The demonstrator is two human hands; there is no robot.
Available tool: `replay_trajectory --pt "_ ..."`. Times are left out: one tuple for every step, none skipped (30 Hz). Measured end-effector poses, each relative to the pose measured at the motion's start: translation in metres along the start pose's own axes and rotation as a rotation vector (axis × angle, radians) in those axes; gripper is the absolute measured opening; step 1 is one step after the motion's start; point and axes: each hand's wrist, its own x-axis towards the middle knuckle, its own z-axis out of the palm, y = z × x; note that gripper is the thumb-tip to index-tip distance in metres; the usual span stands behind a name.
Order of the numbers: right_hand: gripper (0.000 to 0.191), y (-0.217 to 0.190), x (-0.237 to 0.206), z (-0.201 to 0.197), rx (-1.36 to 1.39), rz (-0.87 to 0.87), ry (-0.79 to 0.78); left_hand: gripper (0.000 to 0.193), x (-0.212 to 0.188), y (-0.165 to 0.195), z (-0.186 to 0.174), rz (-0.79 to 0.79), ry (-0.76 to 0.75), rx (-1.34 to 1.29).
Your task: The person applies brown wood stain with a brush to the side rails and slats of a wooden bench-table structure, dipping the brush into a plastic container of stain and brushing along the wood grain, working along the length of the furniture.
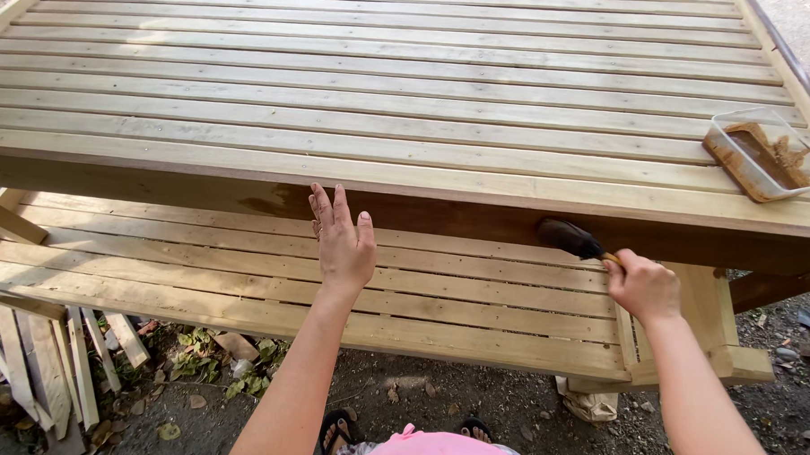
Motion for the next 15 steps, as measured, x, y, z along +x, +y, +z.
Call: replay_trajectory --pt "0.023 0.018 -0.007 -0.002 -0.02 0.059 -0.018 0.068 0.001 0.002 0.002 0.009 0.009 0.014" --pt "0.024 0.03 -0.01 -0.002 -0.001 0.038 0.002 0.068 0.002 0.004 0.003 0.003 0.001 0.017" --pt "0.024 0.035 -0.01 -0.002 0.018 0.016 0.025 0.068 0.004 0.005 0.004 -0.002 -0.004 0.018" --pt "0.024 0.032 -0.006 0.0 0.039 -0.006 0.049 0.068 0.005 0.005 0.003 -0.005 -0.007 0.022" --pt "0.023 0.022 0.001 0.002 0.109 -0.038 0.052 0.068 0.007 0.005 0.001 -0.016 0.0 0.025" --pt "0.022 0.005 0.011 0.006 0.179 -0.069 0.051 0.068 0.008 0.004 -0.001 -0.028 0.003 0.029" --pt "0.022 -0.02 0.023 0.01 0.219 -0.117 0.058 0.068 0.009 0.003 -0.004 -0.04 0.008 0.033" --pt "0.024 -0.051 0.036 0.014 0.203 -0.13 0.002 0.068 0.009 0.001 -0.007 -0.028 0.021 0.047" --pt "0.024 -0.086 0.05 0.016 0.237 -0.159 -0.06 0.068 0.009 -0.002 -0.011 -0.015 0.033 0.06" --pt "0.024 -0.125 0.063 0.017 0.282 -0.188 -0.088 0.068 0.009 -0.006 -0.015 -0.003 0.045 0.071" --pt "0.026 -0.164 0.074 0.015 0.309 -0.198 -0.183 0.068 0.008 -0.009 -0.019 -0.001 0.045 0.074" --pt "0.029 -0.204 0.084 0.012 0.32 -0.206 -0.202 0.068 0.006 -0.013 -0.024 0.002 0.048 0.078" --pt "0.029 -0.242 0.092 0.008 0.342 -0.218 -0.232 0.068 0.005 -0.016 -0.028 0.004 0.052 0.082" --pt "0.031 -0.276 0.099 0.004 0.33 -0.219 -0.337 0.068 0.004 -0.019 -0.033 -0.005 0.043 0.094" --pt "0.029 -0.305 0.104 0.0 0.353 -0.257 -0.296 0.068 0.003 -0.022 -0.036 -0.013 0.037 0.106"
